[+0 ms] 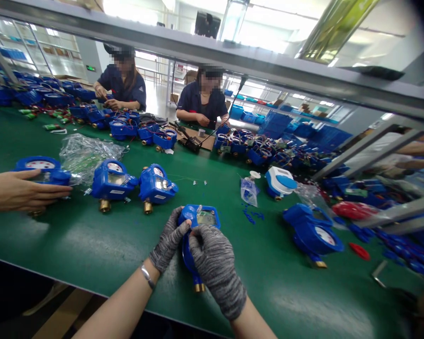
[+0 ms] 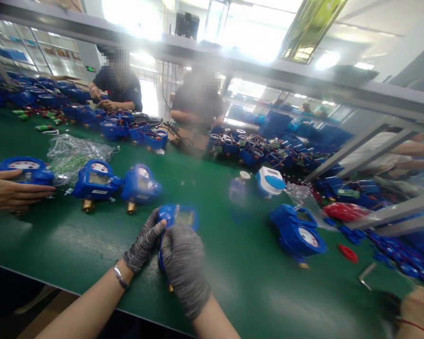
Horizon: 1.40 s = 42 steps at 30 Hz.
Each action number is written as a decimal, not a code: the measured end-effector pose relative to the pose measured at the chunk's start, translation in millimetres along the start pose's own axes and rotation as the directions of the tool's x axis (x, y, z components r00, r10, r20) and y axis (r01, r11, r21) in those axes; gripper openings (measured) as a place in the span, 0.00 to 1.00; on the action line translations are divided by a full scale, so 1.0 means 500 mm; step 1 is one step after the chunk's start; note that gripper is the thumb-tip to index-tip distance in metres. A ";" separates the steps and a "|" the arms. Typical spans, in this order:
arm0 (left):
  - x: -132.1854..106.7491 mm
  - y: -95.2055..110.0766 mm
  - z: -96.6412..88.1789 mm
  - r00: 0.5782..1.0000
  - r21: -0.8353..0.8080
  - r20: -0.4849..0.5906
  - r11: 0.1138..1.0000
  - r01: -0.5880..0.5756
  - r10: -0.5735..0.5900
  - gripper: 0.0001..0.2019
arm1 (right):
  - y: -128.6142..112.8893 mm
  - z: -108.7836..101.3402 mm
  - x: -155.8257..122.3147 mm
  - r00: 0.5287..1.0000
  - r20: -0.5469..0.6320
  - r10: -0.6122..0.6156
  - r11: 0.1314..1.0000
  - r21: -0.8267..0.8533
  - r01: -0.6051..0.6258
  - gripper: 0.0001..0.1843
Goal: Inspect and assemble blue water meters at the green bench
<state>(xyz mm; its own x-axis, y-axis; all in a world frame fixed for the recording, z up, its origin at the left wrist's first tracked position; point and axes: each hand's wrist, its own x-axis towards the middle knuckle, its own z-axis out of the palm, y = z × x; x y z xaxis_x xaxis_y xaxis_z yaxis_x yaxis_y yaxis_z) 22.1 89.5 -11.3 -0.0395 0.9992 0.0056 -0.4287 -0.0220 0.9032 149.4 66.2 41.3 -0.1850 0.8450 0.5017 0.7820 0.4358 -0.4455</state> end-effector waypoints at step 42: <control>-0.090 0.026 0.001 0.994 0.595 -0.079 0.797 0.103 -0.069 0.47 | 0.499 -0.052 -0.013 0.800 -0.090 0.593 0.783 -0.165 -0.599 0.09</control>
<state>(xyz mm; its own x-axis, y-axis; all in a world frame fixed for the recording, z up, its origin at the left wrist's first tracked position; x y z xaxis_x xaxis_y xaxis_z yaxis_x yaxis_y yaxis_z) 18.9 44.3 0.4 -0.0809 0.9926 -0.0906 0.1918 0.1047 0.9758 361.4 161.2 -53.9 0.3694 0.9067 0.2037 0.8217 -0.2164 -0.5272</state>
